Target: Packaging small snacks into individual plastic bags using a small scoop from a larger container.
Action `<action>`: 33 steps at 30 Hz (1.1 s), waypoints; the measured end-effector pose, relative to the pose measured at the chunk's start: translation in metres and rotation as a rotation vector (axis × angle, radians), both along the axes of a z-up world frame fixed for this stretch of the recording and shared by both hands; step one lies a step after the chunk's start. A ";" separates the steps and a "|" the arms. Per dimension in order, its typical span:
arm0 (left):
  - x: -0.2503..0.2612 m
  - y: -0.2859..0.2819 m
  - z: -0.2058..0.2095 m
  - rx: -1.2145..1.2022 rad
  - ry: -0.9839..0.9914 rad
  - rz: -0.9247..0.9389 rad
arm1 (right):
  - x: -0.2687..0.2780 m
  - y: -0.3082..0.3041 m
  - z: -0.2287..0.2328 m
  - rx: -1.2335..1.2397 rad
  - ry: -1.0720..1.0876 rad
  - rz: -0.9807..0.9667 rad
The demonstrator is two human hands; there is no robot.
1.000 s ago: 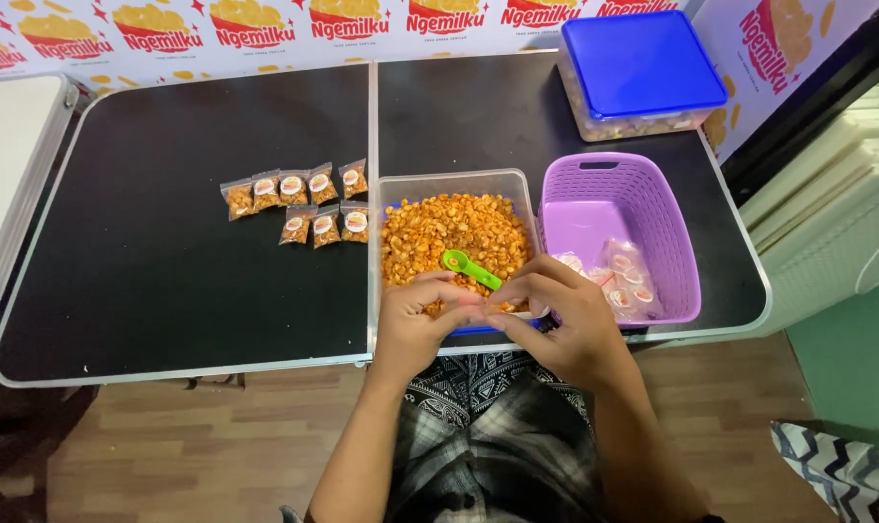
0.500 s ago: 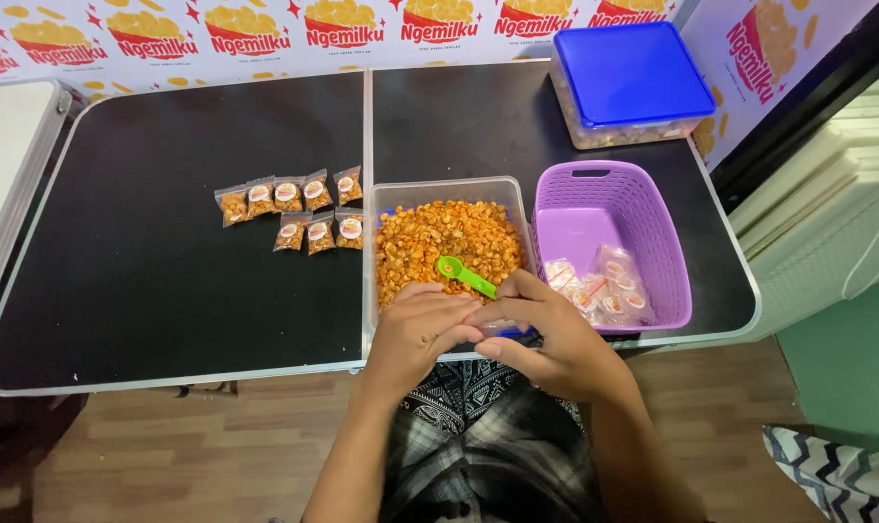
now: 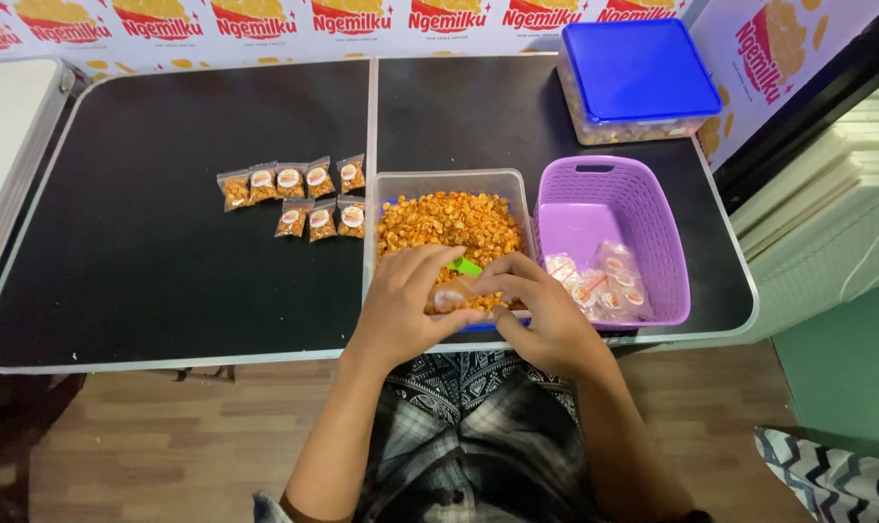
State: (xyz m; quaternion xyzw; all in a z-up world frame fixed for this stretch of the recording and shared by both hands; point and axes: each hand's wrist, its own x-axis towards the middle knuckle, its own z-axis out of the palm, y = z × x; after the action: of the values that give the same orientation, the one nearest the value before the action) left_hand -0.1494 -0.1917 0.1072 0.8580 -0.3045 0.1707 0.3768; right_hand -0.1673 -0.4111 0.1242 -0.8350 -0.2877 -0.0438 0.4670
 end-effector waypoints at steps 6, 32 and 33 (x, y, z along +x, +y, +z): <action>0.007 -0.008 -0.017 0.182 -0.188 0.158 | 0.009 0.002 -0.023 0.035 -0.001 -0.013; 0.039 0.008 -0.042 0.042 -0.126 0.258 | 0.050 0.004 -0.038 -0.510 -0.265 -0.238; 0.035 0.007 -0.043 0.052 -0.115 0.249 | 0.053 0.005 -0.044 -0.646 -0.285 -0.254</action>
State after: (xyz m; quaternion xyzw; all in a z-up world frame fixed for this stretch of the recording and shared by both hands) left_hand -0.1144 -0.1851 0.0645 0.8874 -0.2212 0.2572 0.3122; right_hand -0.1144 -0.4063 0.0805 -0.9539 -0.2428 -0.1242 0.1254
